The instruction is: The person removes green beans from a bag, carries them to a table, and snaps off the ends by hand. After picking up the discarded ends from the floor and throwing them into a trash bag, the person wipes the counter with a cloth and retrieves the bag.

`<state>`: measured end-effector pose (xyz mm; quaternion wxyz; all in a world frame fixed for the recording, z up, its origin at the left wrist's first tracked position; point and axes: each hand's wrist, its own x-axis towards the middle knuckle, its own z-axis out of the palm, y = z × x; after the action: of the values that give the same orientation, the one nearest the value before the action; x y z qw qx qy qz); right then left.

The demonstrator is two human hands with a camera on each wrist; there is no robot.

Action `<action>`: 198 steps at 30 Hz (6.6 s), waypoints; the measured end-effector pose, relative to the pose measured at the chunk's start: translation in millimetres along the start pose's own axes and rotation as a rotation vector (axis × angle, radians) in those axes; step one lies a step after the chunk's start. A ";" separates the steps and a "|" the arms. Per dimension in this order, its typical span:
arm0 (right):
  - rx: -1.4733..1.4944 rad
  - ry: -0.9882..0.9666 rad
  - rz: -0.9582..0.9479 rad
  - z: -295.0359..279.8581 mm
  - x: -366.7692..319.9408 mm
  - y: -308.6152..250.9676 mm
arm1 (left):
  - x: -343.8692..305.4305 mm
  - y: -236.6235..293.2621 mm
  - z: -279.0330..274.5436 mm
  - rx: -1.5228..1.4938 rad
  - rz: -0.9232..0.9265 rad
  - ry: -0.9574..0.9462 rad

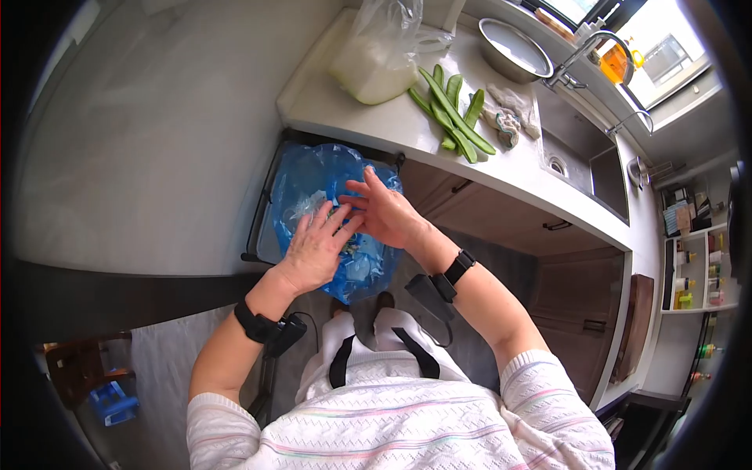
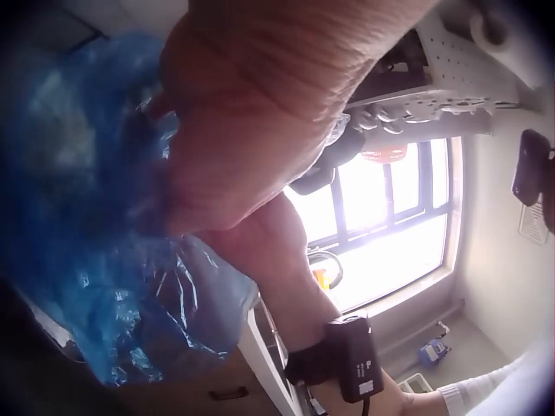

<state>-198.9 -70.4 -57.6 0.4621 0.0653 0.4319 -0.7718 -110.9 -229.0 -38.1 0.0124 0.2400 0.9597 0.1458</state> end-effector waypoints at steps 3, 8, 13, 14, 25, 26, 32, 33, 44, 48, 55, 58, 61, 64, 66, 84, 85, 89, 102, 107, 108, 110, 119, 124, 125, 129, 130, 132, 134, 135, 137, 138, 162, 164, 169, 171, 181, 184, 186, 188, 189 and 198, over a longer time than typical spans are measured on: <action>0.018 0.019 -0.028 2.1 -8.8 -1.5 | -5.2 -16.3 4.0 0.054 -0.134 -0.043; -0.038 0.050 -0.054 -1.9 -8.1 11.3 | 2.7 1.5 -14.7 -0.042 -0.002 0.062; -0.363 0.028 -0.068 23.7 -26.5 9.3 | 5.2 -13.9 -9.1 0.055 0.075 0.009; -0.409 0.035 -0.114 27.2 -31.5 6.6 | 6.0 -14.5 -15.5 0.029 -0.025 -0.031; -0.703 0.154 -0.343 11.0 -48.3 1.2 | 12.1 -32.0 -13.2 -0.188 -0.061 0.229; -0.598 0.097 -0.515 4.3 -54.2 0.5 | 9.9 -36.6 -16.5 -0.171 -0.086 0.167; -0.522 0.502 -0.516 -74.8 -105.2 -82.1 | 6.2 -34.7 -23.9 -0.228 -0.173 0.315; -0.717 0.618 -0.636 -102.8 -101.4 -94.7 | 6.9 -33.0 -26.9 -0.228 -0.218 0.350; -1.777 0.852 -0.461 -269.5 -44.5 -187.2 | 66.8 59.8 -37.6 -0.180 -0.484 0.454; -1.923 0.730 -0.553 -298.0 -121.7 -161.2 | 130.2 121.0 -37.2 -0.212 -0.453 0.451; -1.920 0.773 -0.487 -355.5 -196.9 -163.0 | 228.8 181.8 4.7 -0.345 -0.137 0.375; -2.052 0.667 -0.495 -335.2 -190.2 -151.8 | 269.9 183.4 31.5 -0.197 -0.036 0.304; -2.071 0.547 -0.537 -336.9 -184.5 -154.9 | 306.5 174.8 52.2 -0.020 -0.065 0.218; -1.986 0.634 -0.583 -350.6 -159.0 -173.0 | 328.3 160.0 67.6 0.118 -0.157 0.163; -2.011 0.672 -0.582 -351.9 -142.9 -188.5 | 335.4 150.8 72.5 0.152 -0.233 0.137; -2.022 0.663 -0.482 -332.2 -121.0 -184.5 | 347.9 69.7 62.9 0.037 -0.286 -0.083; -1.938 0.670 -0.646 -333.8 -130.8 -160.4 | 348.1 71.6 60.3 0.040 -0.310 -0.091; -1.866 0.690 -0.648 -347.9 -217.6 -124.7 | 349.8 59.7 66.5 0.057 -0.323 -0.094; -1.476 1.762 0.079 -585.0 -438.5 -143.9 | 325.8 102.6 66.2 0.063 -0.128 0.236; -1.577 1.657 -0.269 -569.4 -410.4 -134.2 | 258.2 172.4 54.5 -0.197 -0.050 0.317; -1.588 1.617 -0.357 -543.2 -392.2 -131.9 | 241.0 181.9 57.1 -0.262 -0.064 0.310; -1.607 1.455 -0.585 -487.9 -347.8 -128.4 | 204.2 194.5 67.2 -0.333 -0.073 0.271; -1.130 0.872 -0.890 -325.8 -171.2 -184.7 | 9.8 197.2 105.4 -0.419 -0.365 0.159; -1.392 0.652 -0.877 -218.8 -132.8 -148.9 | -121.1 182.3 122.5 -0.416 -0.587 0.206; -1.303 0.519 -0.735 -165.4 -138.8 -123.9 | -150.7 179.3 124.8 -0.421 -0.628 0.237; -1.093 -0.073 -0.474 -4.9 -146.7 14.0 | -275.3 178.0 126.1 -0.415 -0.883 0.309; -0.985 -0.199 -0.410 20.9 -140.5 49.9 | -307.0 177.0 127.0 -0.415 -0.956 0.307; -1.095 -0.232 -0.245 70.9 -125.6 107.0 | -368.3 183.3 127.9 -0.386 -1.072 0.320; -1.160 -0.279 -0.199 120.5 -109.6 154.8 | -422.5 190.5 133.3 -0.402 -1.239 0.357; -1.180 -0.362 -0.214 139.7 -99.9 174.0 | -444.8 192.0 136.7 -0.403 -1.266 0.379; -1.199 -0.427 -0.190 177.6 -83.0 194.2 | -467.7 190.1 145.3 -0.451 -1.421 0.446; -1.203 -0.458 -0.173 196.1 -73.1 205.4 | -477.5 184.8 148.3 -0.459 -1.444 0.465; -1.400 -1.257 0.031 715.4 159.1 516.5 | -805.4 -68.3 83.0 -0.444 -2.144 1.066; -1.359 -1.350 0.046 771.5 168.1 551.4 | -867.2 -110.3 83.8 -0.342 -2.150 1.232; -1.373 -1.300 0.013 845.3 190.9 585.5 | -944.0 -134.7 51.3 -0.373 -2.177 1.292; -1.379 -1.252 -0.017 878.1 211.1 600.1 | -981.2 -142.2 49.4 -0.350 -2.182 1.334; -1.408 -1.428 -0.024 1076.1 307.2 744.1 | -1099.2 -123.3 109.9 -0.408 -2.711 1.273; -1.467 -1.557 0.049 1135.2 304.5 810.0 | -1114.3 -109.7 114.8 -0.531 -2.863 1.360; -1.488 -1.636 0.075 1169.7 288.1 858.8 | -1119.1 -102.4 116.5 -0.513 -2.943 1.403; -1.454 -1.746 0.177 1203.9 261.1 935.1 | -1147.9 -97.8 118.2 -0.841 -3.071 1.310; -1.454 -1.792 0.172 1211.2 255.9 962.6 | -1160.6 -96.3 122.5 -0.851 -3.079 1.310; -1.532 -1.629 0.195 1312.1 219.2 1137.9 | -1439.4 -54.0 125.6 -0.679 -2.998 1.349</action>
<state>944.8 -1395.6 -45.8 0.5834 -0.7268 0.3545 -0.0752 1149.5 -908.3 -240.3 0.2071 0.9386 -0.0855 -0.2622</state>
